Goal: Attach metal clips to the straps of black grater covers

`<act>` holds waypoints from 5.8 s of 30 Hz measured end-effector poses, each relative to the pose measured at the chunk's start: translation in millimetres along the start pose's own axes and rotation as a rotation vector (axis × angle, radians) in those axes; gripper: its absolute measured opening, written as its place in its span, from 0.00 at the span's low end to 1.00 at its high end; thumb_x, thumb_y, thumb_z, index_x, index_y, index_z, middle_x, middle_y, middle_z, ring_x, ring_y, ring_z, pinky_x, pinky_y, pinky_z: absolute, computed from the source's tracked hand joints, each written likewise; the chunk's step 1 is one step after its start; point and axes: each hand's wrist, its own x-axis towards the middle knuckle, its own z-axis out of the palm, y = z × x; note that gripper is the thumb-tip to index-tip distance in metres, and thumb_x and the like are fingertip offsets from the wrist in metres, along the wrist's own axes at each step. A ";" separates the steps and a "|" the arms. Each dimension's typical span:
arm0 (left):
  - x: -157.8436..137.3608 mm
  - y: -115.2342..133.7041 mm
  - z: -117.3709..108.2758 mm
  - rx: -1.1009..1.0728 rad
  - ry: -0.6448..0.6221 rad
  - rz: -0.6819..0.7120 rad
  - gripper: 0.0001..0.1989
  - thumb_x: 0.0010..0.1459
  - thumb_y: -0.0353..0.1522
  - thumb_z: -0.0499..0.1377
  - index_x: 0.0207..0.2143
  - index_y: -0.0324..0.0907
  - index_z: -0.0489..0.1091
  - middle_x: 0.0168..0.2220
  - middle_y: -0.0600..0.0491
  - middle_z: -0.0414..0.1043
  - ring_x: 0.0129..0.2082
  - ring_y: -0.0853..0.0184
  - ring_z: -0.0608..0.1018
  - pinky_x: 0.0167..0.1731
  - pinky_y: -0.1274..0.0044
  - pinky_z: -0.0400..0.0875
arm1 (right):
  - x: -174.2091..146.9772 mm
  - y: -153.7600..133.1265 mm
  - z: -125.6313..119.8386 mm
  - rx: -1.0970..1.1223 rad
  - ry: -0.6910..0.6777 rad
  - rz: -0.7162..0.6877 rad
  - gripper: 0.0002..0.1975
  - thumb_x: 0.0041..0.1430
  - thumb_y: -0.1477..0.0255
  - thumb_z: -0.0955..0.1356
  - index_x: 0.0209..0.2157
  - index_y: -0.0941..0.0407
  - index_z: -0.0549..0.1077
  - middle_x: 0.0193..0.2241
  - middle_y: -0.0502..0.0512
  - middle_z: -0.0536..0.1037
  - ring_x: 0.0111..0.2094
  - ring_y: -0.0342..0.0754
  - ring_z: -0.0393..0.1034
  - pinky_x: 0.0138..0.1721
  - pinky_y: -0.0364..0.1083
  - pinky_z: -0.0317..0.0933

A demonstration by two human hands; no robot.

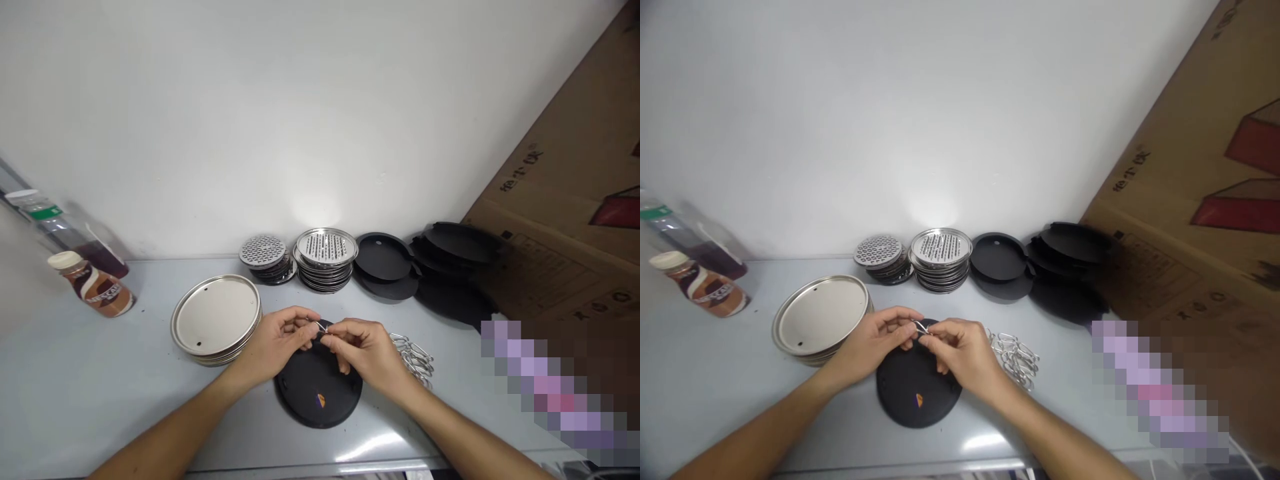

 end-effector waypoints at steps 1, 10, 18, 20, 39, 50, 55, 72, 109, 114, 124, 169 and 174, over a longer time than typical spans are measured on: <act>-0.7 -0.6 2.3 -0.007 0.006 0.000 0.11 0.61 0.36 0.60 0.42 0.40 0.76 0.30 0.53 0.76 0.31 0.69 0.77 0.34 0.78 0.73 | -0.3 0.5 1.4 -0.053 0.023 -0.035 0.14 0.56 0.60 0.72 0.31 0.57 0.77 0.21 0.49 0.73 0.17 0.40 0.65 0.19 0.41 0.59; -2.0 -8.7 8.7 0.345 0.166 0.352 0.07 0.59 0.28 0.61 0.37 0.45 0.78 0.36 0.53 0.79 0.36 0.67 0.79 0.39 0.77 0.73 | 5.5 -2.3 -3.5 0.004 -0.030 -0.217 0.16 0.57 0.70 0.71 0.48 0.53 0.74 0.40 0.56 0.78 0.39 0.47 0.74 0.39 0.45 0.70; 11.8 -22.7 6.6 0.403 0.278 0.304 0.06 0.58 0.29 0.61 0.38 0.44 0.77 0.36 0.54 0.80 0.34 0.68 0.80 0.39 0.77 0.74 | 21.6 10.7 -8.8 -0.248 0.100 -0.318 0.06 0.60 0.74 0.68 0.36 0.55 0.79 0.34 0.54 0.78 0.36 0.47 0.72 0.41 0.47 0.66; 14.8 -25.0 7.1 0.432 0.273 0.325 0.06 0.59 0.28 0.60 0.36 0.44 0.78 0.36 0.55 0.80 0.35 0.67 0.80 0.39 0.76 0.74 | 26.4 14.0 -9.6 -0.240 0.088 -0.334 0.08 0.59 0.76 0.68 0.38 0.55 0.78 0.36 0.55 0.77 0.37 0.47 0.72 0.42 0.48 0.66; 22.5 -33.4 2.6 0.560 0.276 0.338 0.08 0.57 0.26 0.61 0.36 0.45 0.78 0.35 0.54 0.81 0.36 0.65 0.80 0.41 0.74 0.73 | 33.5 28.0 -9.4 -0.438 0.102 -0.444 0.10 0.59 0.78 0.66 0.38 0.55 0.78 0.37 0.57 0.78 0.37 0.49 0.73 0.42 0.49 0.67; 20.1 -34.9 2.4 0.634 0.279 0.372 0.08 0.57 0.24 0.61 0.36 0.44 0.78 0.35 0.54 0.81 0.36 0.65 0.80 0.41 0.74 0.72 | 31.9 27.3 -6.9 -0.444 0.093 -0.470 0.10 0.58 0.79 0.66 0.36 0.55 0.79 0.38 0.57 0.79 0.40 0.49 0.74 0.45 0.49 0.67; 21.3 -38.3 2.9 0.640 0.300 0.389 0.09 0.56 0.23 0.62 0.35 0.45 0.78 0.34 0.55 0.81 0.35 0.66 0.80 0.40 0.74 0.73 | 34.5 32.3 -6.3 -0.444 0.077 -0.514 0.12 0.59 0.80 0.66 0.38 0.54 0.79 0.39 0.56 0.80 0.41 0.50 0.73 0.46 0.51 0.66; 20.6 -48.0 1.9 0.644 0.290 0.462 0.10 0.57 0.22 0.62 0.37 0.44 0.79 0.36 0.55 0.81 0.37 0.66 0.80 0.42 0.74 0.74 | 33.8 32.6 -5.7 -0.499 0.052 -0.558 0.17 0.59 0.84 0.65 0.42 0.51 0.79 0.35 0.53 0.81 0.38 0.51 0.68 0.42 0.52 0.66; 18.0 -45.4 0.9 0.843 0.144 0.581 0.15 0.61 0.21 0.56 0.44 0.44 0.78 0.36 0.53 0.81 0.35 0.63 0.77 0.38 0.71 0.75 | 34.3 36.2 0.6 -0.553 0.069 -0.628 0.17 0.54 0.85 0.65 0.37 0.53 0.80 0.31 0.55 0.80 0.36 0.51 0.69 0.38 0.50 0.68; 18.3 -40.8 2.2 0.806 0.086 0.590 0.16 0.63 0.21 0.55 0.45 0.45 0.78 0.36 0.53 0.81 0.34 0.64 0.76 0.38 0.72 0.74 | 34.1 39.4 1.0 -0.552 0.136 -0.584 0.14 0.52 0.86 0.65 0.32 0.55 0.78 0.27 0.54 0.77 0.34 0.50 0.68 0.36 0.49 0.66; 20.1 -43.0 1.1 0.751 0.096 0.571 0.17 0.63 0.22 0.54 0.47 0.47 0.77 0.38 0.53 0.81 0.37 0.64 0.76 0.40 0.72 0.75 | 31.8 37.8 1.1 -0.556 0.153 -0.573 0.14 0.52 0.87 0.65 0.31 0.55 0.77 0.28 0.53 0.77 0.35 0.50 0.68 0.38 0.49 0.66; -22.9 -28.0 33.7 0.727 -0.285 0.514 0.58 0.53 0.35 0.66 0.69 0.48 0.24 0.71 0.42 0.37 0.70 0.48 0.48 0.65 0.53 0.50 | 16.8 -38.4 -33.6 0.680 0.299 -0.196 0.11 0.49 0.66 0.77 0.32 0.56 0.78 0.19 0.49 0.78 0.17 0.40 0.69 0.20 0.39 0.68; -24.5 -20.2 36.8 0.460 -0.236 0.366 0.37 0.52 0.24 0.59 0.64 0.45 0.55 0.56 0.45 0.70 0.55 0.54 0.73 0.54 0.66 0.70 | 19.3 -41.7 -60.0 0.761 0.162 0.020 0.12 0.45 0.70 0.78 0.31 0.59 0.78 0.23 0.51 0.79 0.17 0.36 0.67 0.20 0.35 0.67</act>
